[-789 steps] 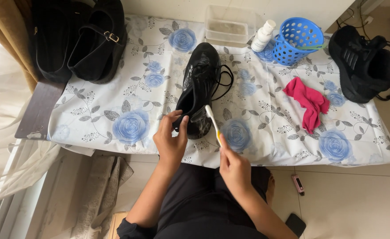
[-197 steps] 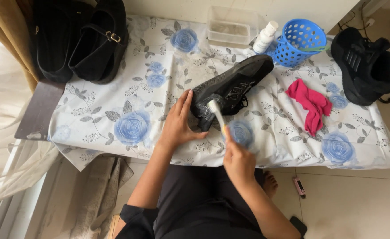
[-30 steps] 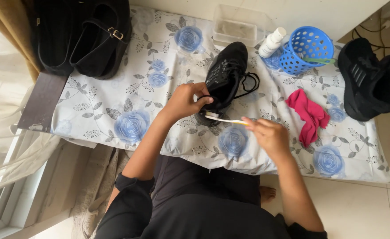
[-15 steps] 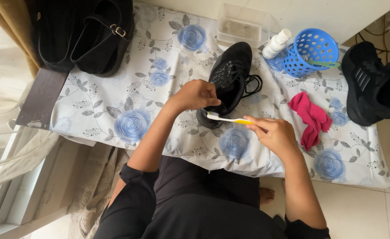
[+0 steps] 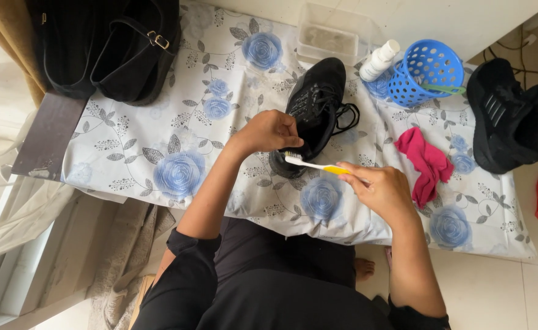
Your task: The person scrubs a black sneaker with a toothbrush and a cleaning solution, focusing on the upper and sole. They then switch to a green brush to scrub the shoe's surface more vigorously.
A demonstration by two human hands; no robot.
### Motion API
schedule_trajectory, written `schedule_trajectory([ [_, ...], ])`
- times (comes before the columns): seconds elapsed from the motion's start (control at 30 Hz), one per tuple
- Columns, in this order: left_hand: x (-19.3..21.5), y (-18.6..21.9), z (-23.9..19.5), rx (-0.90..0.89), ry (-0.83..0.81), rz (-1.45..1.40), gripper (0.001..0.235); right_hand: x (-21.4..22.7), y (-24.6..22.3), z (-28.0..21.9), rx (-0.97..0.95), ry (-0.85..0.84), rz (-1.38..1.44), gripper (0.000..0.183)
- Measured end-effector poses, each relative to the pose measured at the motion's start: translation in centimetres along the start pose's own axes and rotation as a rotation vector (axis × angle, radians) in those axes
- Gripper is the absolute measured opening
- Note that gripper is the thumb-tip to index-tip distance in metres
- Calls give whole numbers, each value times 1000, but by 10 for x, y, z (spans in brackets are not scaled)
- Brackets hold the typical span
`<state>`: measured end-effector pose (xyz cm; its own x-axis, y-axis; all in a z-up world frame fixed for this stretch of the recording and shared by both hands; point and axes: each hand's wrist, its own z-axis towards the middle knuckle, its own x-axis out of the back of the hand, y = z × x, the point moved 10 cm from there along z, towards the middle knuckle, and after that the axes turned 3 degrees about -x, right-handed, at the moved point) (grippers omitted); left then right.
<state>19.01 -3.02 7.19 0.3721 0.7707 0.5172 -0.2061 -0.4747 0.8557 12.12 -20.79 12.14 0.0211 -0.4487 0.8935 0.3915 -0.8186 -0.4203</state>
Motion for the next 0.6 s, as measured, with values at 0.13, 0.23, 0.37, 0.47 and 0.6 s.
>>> schedule_trajectory([
  [0.13, -3, 0, -1, 19, -5, 5, 12, -10, -11, 6, -16, 33, -34, 22],
  [0.23, 2, -2, -1, 40, 8, -20, 11, -10, -5, 10, -44, 20, 144, 20],
  [0.37, -1, -7, 1, 32, 25, -18, 13, -23, 37, -2, -141, -35, 242, 20],
  [0.47, 1, -3, 0, 36, 16, -32, 13, -42, 35, 3, -158, -42, 351, 20],
  [0.6, 4, -7, -7, 67, 31, -105, 12, -56, 38, -1, -151, -72, 499, 20],
])
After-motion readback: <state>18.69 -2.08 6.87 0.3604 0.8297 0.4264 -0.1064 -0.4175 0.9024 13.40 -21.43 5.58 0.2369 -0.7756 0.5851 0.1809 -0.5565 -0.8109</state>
